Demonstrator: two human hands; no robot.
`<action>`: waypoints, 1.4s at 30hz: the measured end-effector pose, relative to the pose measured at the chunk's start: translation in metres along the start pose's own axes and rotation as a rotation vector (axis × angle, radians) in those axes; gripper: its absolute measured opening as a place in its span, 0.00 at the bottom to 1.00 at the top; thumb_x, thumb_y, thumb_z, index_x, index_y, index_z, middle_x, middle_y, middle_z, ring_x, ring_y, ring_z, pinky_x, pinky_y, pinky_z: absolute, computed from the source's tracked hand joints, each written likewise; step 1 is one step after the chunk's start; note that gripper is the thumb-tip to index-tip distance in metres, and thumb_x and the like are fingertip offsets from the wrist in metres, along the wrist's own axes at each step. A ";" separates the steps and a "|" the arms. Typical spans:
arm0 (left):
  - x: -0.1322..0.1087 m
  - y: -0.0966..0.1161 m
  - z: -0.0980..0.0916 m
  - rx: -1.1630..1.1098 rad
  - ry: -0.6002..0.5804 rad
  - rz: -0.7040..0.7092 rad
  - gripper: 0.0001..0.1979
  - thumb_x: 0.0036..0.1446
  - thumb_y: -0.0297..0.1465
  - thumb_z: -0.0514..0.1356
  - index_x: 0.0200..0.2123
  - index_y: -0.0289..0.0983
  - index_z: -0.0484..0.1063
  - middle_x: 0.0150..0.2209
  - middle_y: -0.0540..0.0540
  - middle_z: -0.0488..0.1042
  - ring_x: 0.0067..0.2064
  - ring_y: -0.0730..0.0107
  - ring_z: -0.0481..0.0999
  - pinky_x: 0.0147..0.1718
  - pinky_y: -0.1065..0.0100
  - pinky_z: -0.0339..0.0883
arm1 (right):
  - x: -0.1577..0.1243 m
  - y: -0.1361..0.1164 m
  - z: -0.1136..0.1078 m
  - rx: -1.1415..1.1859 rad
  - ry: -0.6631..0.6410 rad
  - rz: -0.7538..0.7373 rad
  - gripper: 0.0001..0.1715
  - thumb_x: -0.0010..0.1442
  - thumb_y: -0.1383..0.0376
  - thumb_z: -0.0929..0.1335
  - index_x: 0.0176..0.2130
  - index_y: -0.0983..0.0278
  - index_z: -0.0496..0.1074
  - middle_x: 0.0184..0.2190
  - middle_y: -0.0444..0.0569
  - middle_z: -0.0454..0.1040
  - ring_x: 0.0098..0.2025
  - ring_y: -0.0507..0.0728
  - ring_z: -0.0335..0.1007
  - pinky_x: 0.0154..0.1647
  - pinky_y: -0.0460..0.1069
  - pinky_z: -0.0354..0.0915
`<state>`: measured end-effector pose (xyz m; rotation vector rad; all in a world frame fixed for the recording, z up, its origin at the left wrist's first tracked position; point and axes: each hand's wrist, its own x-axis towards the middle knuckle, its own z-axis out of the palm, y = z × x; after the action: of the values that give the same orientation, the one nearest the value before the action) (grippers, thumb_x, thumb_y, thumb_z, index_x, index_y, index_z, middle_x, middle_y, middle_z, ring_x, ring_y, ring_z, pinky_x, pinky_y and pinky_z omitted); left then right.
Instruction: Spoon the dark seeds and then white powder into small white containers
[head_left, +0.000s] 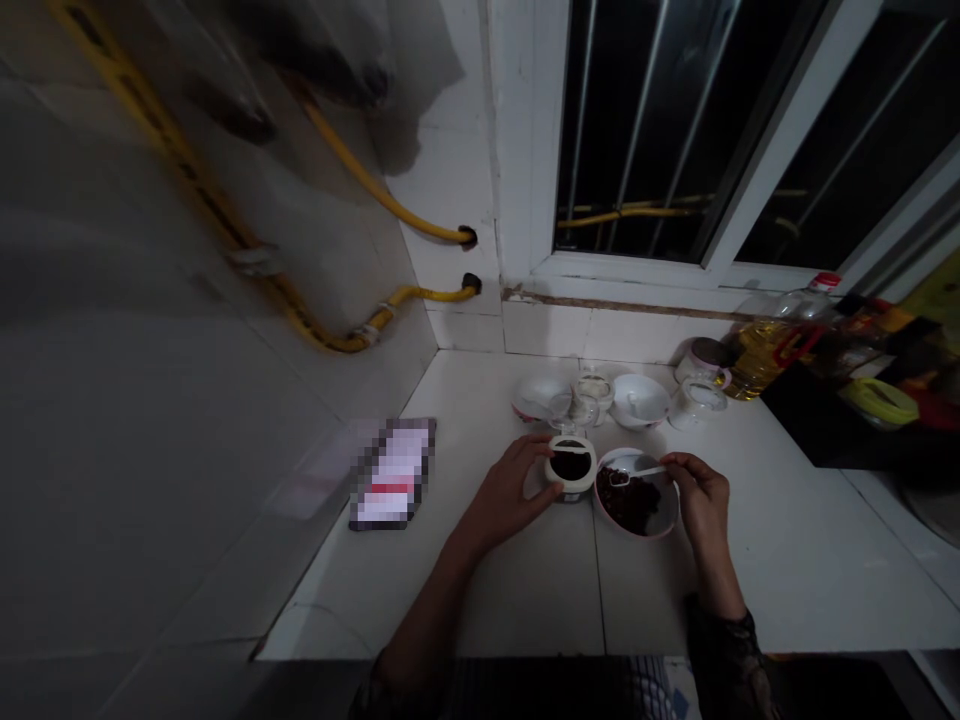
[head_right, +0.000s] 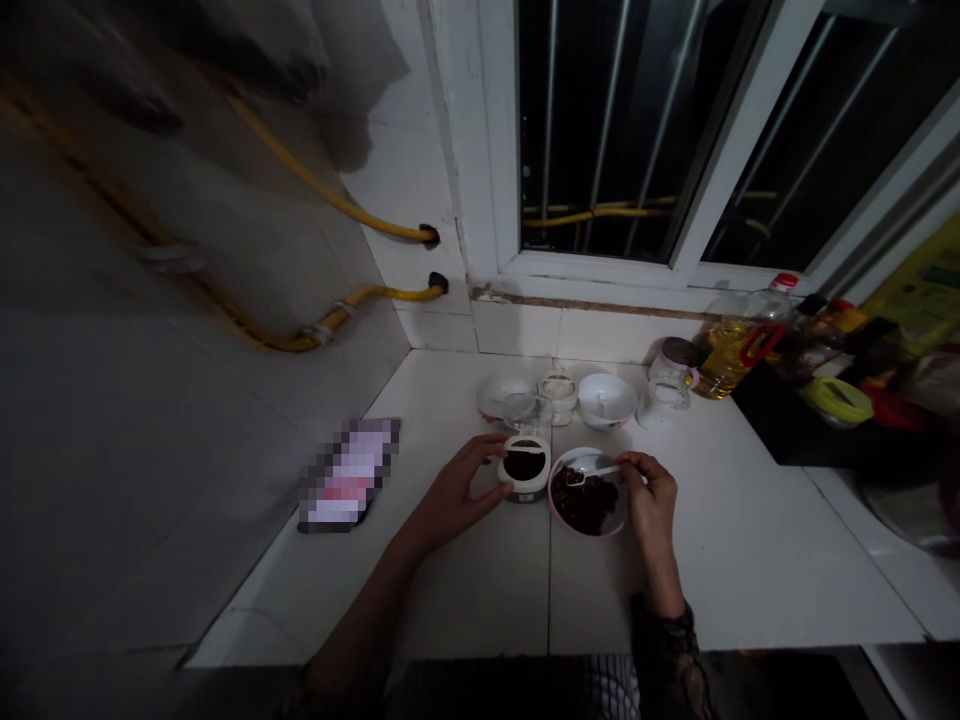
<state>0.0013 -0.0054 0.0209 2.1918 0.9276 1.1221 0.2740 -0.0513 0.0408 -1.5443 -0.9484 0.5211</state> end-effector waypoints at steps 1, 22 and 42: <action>0.000 0.000 0.000 0.000 -0.001 0.001 0.15 0.60 0.31 0.62 0.49 0.41 0.66 0.56 0.39 0.71 0.58 0.57 0.73 0.56 0.53 0.69 | 0.000 0.001 0.000 -0.012 0.000 -0.006 0.11 0.44 0.57 0.69 0.23 0.62 0.76 0.20 0.44 0.73 0.26 0.56 0.66 0.33 0.51 0.63; -0.001 -0.001 0.000 -0.013 -0.003 -0.002 0.14 0.61 0.32 0.62 0.49 0.41 0.66 0.56 0.39 0.70 0.58 0.57 0.72 0.56 0.53 0.68 | 0.001 0.005 -0.002 0.015 0.020 0.041 0.11 0.42 0.57 0.70 0.23 0.62 0.77 0.19 0.44 0.72 0.27 0.57 0.66 0.35 0.52 0.61; 0.001 -0.001 0.000 -0.045 -0.007 -0.002 0.15 0.59 0.31 0.63 0.49 0.41 0.66 0.56 0.39 0.70 0.59 0.56 0.71 0.57 0.52 0.68 | -0.023 -0.026 0.026 -0.254 -0.070 -0.949 0.12 0.63 0.71 0.64 0.40 0.59 0.76 0.33 0.48 0.79 0.42 0.60 0.73 0.46 0.57 0.65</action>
<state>0.0017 -0.0041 0.0205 2.1566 0.8929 1.1231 0.2338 -0.0554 0.0559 -1.1063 -1.6925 -0.2343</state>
